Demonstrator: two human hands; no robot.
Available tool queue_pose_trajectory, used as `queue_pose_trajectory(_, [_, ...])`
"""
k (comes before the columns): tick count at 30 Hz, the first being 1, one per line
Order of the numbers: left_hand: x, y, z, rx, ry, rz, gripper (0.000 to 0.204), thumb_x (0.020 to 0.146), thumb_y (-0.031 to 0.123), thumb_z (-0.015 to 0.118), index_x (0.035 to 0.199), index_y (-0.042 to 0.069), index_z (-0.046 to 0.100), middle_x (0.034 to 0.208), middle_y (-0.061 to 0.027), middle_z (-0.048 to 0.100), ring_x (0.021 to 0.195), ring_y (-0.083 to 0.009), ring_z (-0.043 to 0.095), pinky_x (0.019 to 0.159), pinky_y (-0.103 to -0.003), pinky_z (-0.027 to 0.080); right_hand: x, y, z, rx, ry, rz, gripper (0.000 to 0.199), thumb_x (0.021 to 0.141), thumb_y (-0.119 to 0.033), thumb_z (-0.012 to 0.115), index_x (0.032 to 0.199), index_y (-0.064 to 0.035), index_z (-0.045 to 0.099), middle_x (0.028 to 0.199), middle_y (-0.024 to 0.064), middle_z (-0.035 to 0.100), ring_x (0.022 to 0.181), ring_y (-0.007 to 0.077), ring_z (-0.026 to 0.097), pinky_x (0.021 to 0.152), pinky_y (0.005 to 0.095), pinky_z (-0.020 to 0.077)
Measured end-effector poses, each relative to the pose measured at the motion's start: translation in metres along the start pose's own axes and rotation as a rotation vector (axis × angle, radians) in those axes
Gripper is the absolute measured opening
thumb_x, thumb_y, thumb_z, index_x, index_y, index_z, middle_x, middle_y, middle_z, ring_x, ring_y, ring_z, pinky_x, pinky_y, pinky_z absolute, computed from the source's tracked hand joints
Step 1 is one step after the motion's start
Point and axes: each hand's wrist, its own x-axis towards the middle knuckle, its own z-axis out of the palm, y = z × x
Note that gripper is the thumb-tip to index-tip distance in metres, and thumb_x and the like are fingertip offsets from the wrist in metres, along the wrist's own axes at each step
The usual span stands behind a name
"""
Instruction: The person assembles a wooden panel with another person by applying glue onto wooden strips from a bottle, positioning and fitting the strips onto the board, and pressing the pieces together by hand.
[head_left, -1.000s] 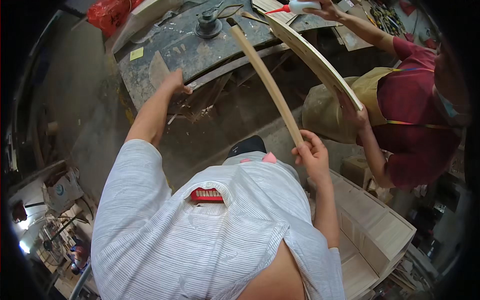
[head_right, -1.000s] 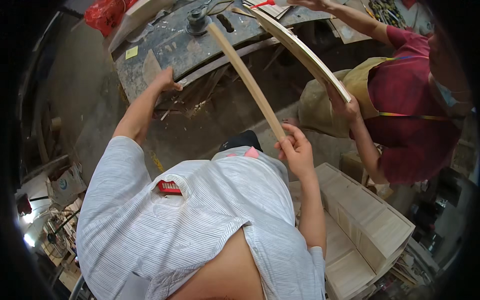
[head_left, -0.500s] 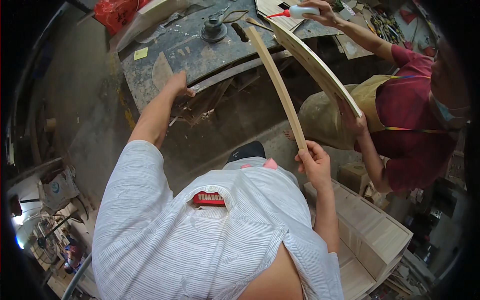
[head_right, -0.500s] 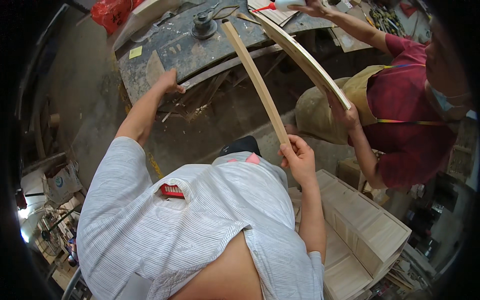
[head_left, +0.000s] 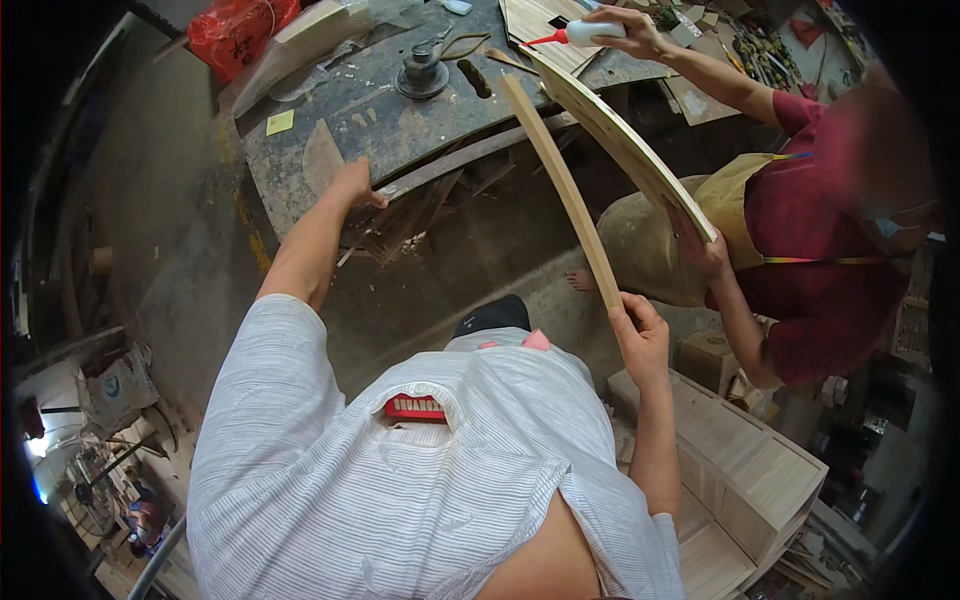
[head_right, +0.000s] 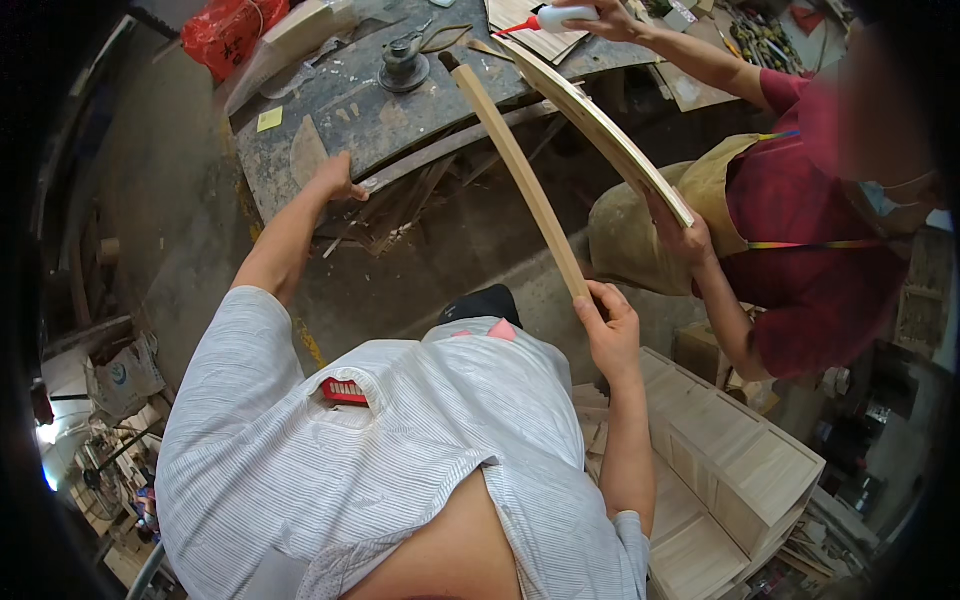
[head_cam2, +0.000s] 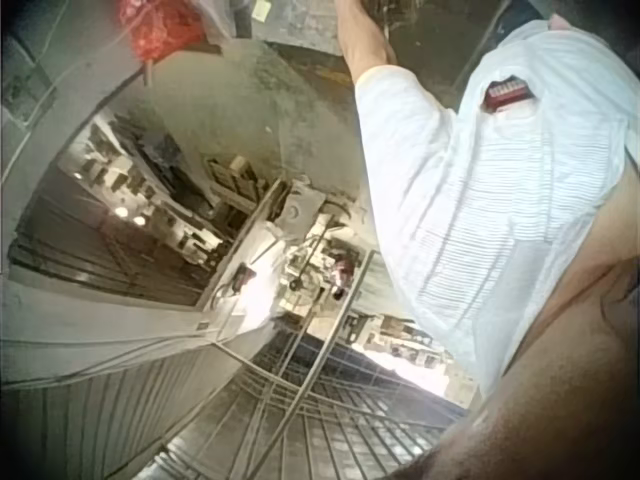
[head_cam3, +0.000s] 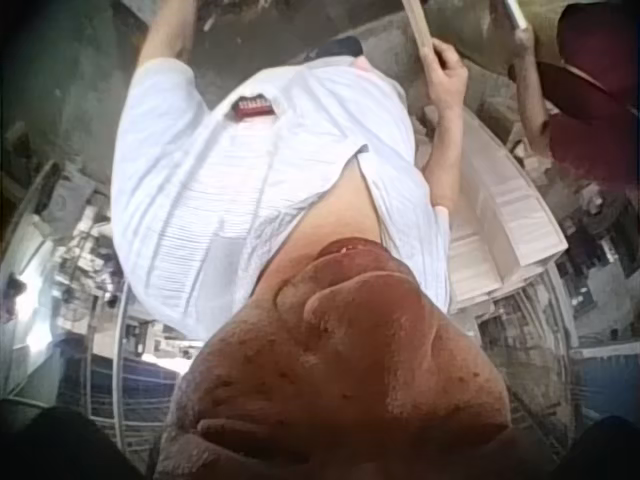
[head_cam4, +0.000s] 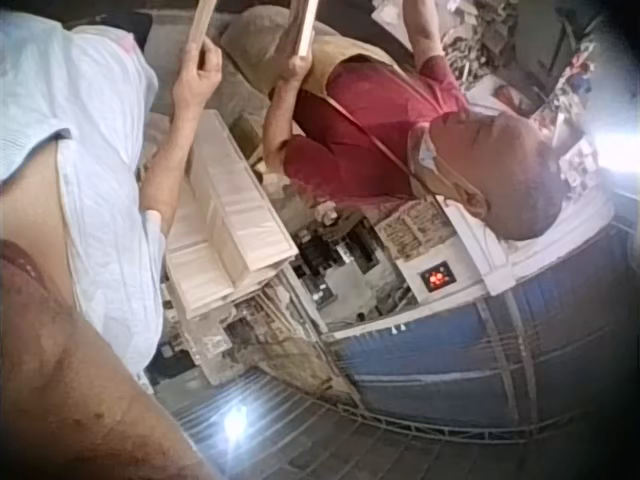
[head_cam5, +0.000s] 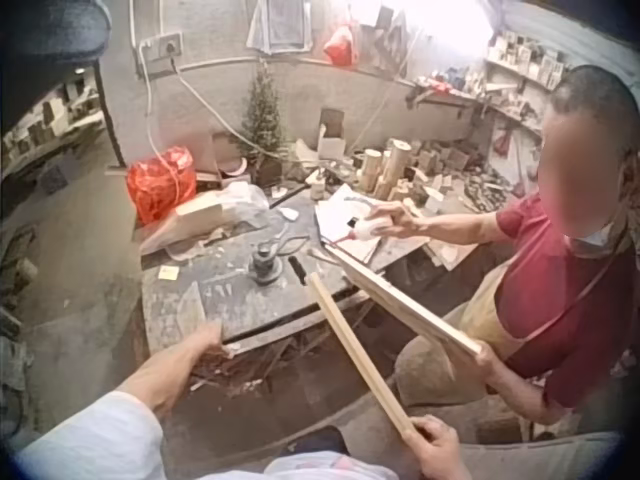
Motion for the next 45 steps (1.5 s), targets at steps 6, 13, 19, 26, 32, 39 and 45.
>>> queue_pose_trajectory(6, [0.0, 0.0, -0.001, -0.006, -0.001, -0.006, 0.101, 0.062, 0.042, 0.101, 0.136, -0.004, 0.05, 0.132, -0.0296, 0.065, 0.126, -0.0466, 0.061, 0.104, -0.05, 0.051, -0.001, -0.012, -0.012, -0.116, 0.077, -0.042, 0.024, 0.1, -0.01, 0.07, 0.121, 0.0019, 0.069, 0.098, -0.0018, 0.064, 0.083, 0.0059, 0.056, 0.074, 0.0224, 0.046])
queue_pose_trajectory(13, [-0.001, -0.001, 0.002, -0.03, 0.006, -0.02, 0.099, 0.063, 0.04, 0.101, 0.136, -0.003, 0.051, 0.134, -0.0288, 0.064, 0.127, -0.0463, 0.061, 0.105, -0.05, 0.051, 0.006, -0.046, -0.03, -0.348, 0.148, -0.144, 0.019, 0.098, -0.008, 0.069, 0.114, 0.0014, 0.069, 0.093, 0.0049, 0.062, 0.082, 0.0126, 0.06, 0.073, 0.0273, 0.0484])
queue_pose_trajectory(19, [-0.002, 0.002, -0.003, -0.028, -0.007, -0.039, 0.098, 0.064, 0.039, 0.101, 0.136, -0.003, 0.05, 0.136, -0.0287, 0.063, 0.129, -0.046, 0.059, 0.106, -0.05, 0.05, 0.012, -0.06, -0.049, -0.484, 0.225, -0.201, 0.016, 0.097, -0.005, 0.068, 0.111, 0.0015, 0.068, 0.096, 0.007, 0.063, 0.083, 0.016, 0.061, 0.074, 0.0294, 0.0495])
queue_pose_trajectory(26, [-0.001, 0.001, -0.001, -0.03, -0.017, -0.051, 0.097, 0.065, 0.039, 0.101, 0.136, -0.003, 0.05, 0.137, -0.0287, 0.063, 0.13, -0.0461, 0.059, 0.107, -0.05, 0.05, 0.018, -0.075, -0.061, -0.54, 0.313, -0.337, 0.02, 0.095, -0.001, 0.07, 0.114, 0.002, 0.067, 0.097, 0.0113, 0.065, 0.09, 0.024, 0.065, 0.081, 0.0351, 0.0523])
queue_pose_trajectory(32, [0.002, 0.0, 0.0, -0.034, -0.015, -0.034, 0.097, 0.064, 0.038, 0.101, 0.136, -0.003, 0.05, 0.137, -0.0289, 0.062, 0.13, -0.0464, 0.059, 0.107, -0.05, 0.05, 0.023, -0.073, -0.064, -0.59, 0.326, -0.352, 0.021, 0.095, -0.001, 0.07, 0.116, 0.0013, 0.067, 0.097, 0.0117, 0.066, 0.091, 0.0246, 0.066, 0.081, 0.0347, 0.0525])
queue_pose_trajectory(39, [0.004, -0.001, 0.001, -0.036, -0.012, -0.034, 0.098, 0.064, 0.039, 0.101, 0.136, -0.003, 0.049, 0.136, -0.0289, 0.063, 0.129, -0.0467, 0.058, 0.106, -0.05, 0.05, 0.028, -0.071, -0.063, -0.568, 0.322, -0.33, 0.02, 0.093, 0.001, 0.071, 0.113, 0.0009, 0.068, 0.097, 0.0113, 0.066, 0.09, 0.0245, 0.066, 0.081, 0.0345, 0.0524])
queue_pose_trajectory(45, [0.004, 0.001, -0.001, -0.027, -0.024, -0.035, 0.098, 0.064, 0.041, 0.101, 0.135, -0.002, 0.049, 0.135, -0.0287, 0.063, 0.128, -0.0464, 0.06, 0.106, -0.05, 0.05, 0.027, -0.064, -0.065, -0.531, 0.329, -0.347, 0.018, 0.092, 0.002, 0.071, 0.11, 0.0011, 0.067, 0.098, 0.0108, 0.066, 0.091, 0.0251, 0.065, 0.082, 0.0354, 0.0522])
